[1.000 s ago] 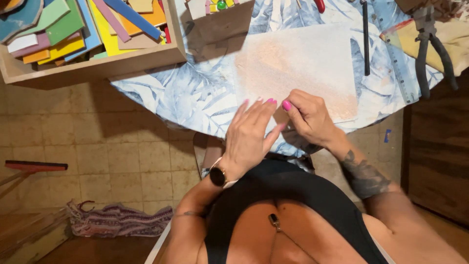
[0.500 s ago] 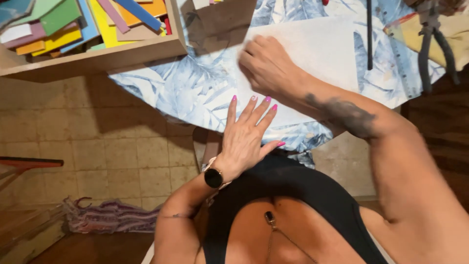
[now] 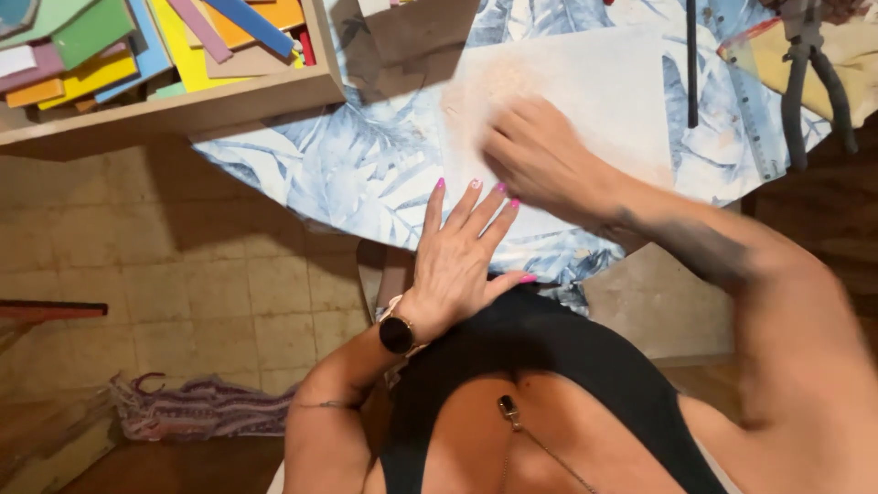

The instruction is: Applying small decorative foam pieces to a model house

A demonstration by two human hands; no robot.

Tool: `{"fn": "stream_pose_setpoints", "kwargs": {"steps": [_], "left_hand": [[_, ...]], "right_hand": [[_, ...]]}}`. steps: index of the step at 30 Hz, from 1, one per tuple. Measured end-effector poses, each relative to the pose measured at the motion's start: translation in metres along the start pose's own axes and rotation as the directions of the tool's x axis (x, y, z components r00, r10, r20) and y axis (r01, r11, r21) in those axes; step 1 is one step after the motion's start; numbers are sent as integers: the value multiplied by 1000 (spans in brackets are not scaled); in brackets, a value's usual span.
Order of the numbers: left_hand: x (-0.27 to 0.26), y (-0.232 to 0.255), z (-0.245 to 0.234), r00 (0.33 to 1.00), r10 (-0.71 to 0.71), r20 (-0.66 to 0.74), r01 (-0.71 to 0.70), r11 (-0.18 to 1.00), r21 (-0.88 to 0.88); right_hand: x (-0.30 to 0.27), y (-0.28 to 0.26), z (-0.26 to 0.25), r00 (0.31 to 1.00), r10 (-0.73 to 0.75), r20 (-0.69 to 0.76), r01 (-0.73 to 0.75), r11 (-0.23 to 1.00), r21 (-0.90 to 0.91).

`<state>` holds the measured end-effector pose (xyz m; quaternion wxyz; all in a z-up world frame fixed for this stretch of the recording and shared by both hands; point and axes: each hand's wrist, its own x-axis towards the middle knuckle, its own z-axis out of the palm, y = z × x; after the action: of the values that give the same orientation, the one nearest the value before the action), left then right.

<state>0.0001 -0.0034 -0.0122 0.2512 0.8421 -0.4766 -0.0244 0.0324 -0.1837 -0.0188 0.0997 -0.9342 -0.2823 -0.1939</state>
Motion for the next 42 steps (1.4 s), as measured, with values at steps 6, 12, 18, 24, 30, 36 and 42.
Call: {"fn": "stream_pose_setpoints", "kwargs": {"steps": [6,12,18,24,30,36,42], "left_hand": [[0,-2,1,1000,-1,-15,1,1000,-13],[9,3,-10,994,12,-108,-17,999,-46],[31,22,-4,902,-126,-412,-48,922,-385],[39,25,0,868,-146,-474,-76,905,-419],[38,22,7,842,-174,-511,-69,905,-421],[39,20,5,814,-162,-558,-102,906,-411],[37,20,7,808,-170,-564,-86,914,-398]], "right_hand": [[-2,6,0,1000,-29,8,29,999,-31],[-102,-19,-54,960,188,206,-180,982,-55],[-60,-48,-40,796,601,73,-490,568,661],[-44,-54,-43,767,640,45,-488,537,688],[-47,-49,-40,758,650,45,-490,522,698],[-47,-49,-41,760,644,89,-498,489,716],[-43,-50,-44,783,617,83,-483,517,707]]}}
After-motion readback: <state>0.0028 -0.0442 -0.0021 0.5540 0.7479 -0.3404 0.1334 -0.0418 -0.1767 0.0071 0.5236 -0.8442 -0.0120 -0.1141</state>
